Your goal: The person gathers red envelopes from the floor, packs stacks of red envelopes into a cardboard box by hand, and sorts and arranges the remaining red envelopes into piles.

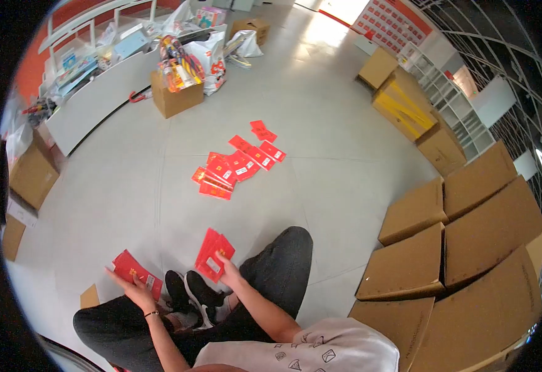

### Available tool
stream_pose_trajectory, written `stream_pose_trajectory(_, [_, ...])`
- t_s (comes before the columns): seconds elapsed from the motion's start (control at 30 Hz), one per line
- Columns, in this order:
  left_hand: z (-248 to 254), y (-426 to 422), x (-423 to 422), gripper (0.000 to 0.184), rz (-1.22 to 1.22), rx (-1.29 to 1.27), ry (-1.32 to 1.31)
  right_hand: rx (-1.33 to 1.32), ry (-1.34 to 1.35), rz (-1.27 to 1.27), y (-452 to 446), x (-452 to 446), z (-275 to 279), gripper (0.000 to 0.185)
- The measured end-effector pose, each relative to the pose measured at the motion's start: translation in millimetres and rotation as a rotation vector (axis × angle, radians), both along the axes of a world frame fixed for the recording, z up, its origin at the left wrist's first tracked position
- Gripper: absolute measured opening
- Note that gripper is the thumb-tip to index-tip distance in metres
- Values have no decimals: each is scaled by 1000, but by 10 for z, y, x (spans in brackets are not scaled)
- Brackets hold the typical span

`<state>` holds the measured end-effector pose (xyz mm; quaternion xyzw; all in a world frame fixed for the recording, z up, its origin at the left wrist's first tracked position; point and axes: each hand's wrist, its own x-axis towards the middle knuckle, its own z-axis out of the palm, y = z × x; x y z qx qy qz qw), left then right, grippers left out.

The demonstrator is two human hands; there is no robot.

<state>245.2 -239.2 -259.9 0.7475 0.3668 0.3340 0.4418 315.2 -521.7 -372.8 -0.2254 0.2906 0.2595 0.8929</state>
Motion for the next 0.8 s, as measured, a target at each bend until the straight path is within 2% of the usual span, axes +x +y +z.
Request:
stream_pose_trajectory(0.07, [-156,52,-2,54,-136,309,66,97,-55,19,28,28,115,32])
stream_pose_trajectory(0.13, [-451,52,-19,35,-468,-35,235,134,-136,140,112,17,199,36])
stream_pose_trajectory(0.17, [-428,-109,10,32,-539,-138,210,64,-186,277,178,-28,247,39])
stream_pose_trajectory(0.23, [-761,-445,45,30,-624,-610,25,-78,-259,494,319,-137,245,46])
stream_pose_trajectory(0.27, [-873,-523,-13,29,-723,-537,271,-163,-264,554,391,-220,225,44])
stream_pose_trajectory(0.33, [-777,-725,-59,29,-695,-361,228,-118,-247,558,423,-283,276,42])
stream_pose_trajectory(0.37, [-718,-699,-55,29,-685,-360,226,-115,-249,568,415,-262,285,42])
stream_pose_trajectory(0.43, [-568,-606,-63,29,-802,-589,261,-225,-314,574,404,-221,280,41])
stream_pose_trajectory(0.47, [-495,-595,-27,29,-796,-586,259,-222,-317,580,394,-189,263,41])
stream_pose_trajectory(0.53, [-391,-607,21,23,-686,-1091,47,-120,-283,516,371,-166,268,41])
stream_pose_trajectory(0.57, [-437,-581,32,15,-702,-1043,60,-104,-256,496,351,-157,291,40])
stream_pose_trajectory(0.6, [-468,-550,1,15,-703,-1046,64,-105,-252,493,352,-166,310,40])
stream_pose_trajectory(0.63, [-453,-548,-13,13,-660,-924,93,-114,-244,472,328,-153,310,39])
stream_pose_trajectory(0.67, [-442,-563,-3,13,-621,-802,117,-125,-239,450,304,-139,315,38])
stream_pose_trajectory(0.7, [-426,-579,-4,15,-538,-838,105,-131,-242,439,314,-137,316,38])
stream_pose_trajectory(0.8, [-415,-543,14,20,-408,-548,125,-231,-249,431,315,-99,246,38])
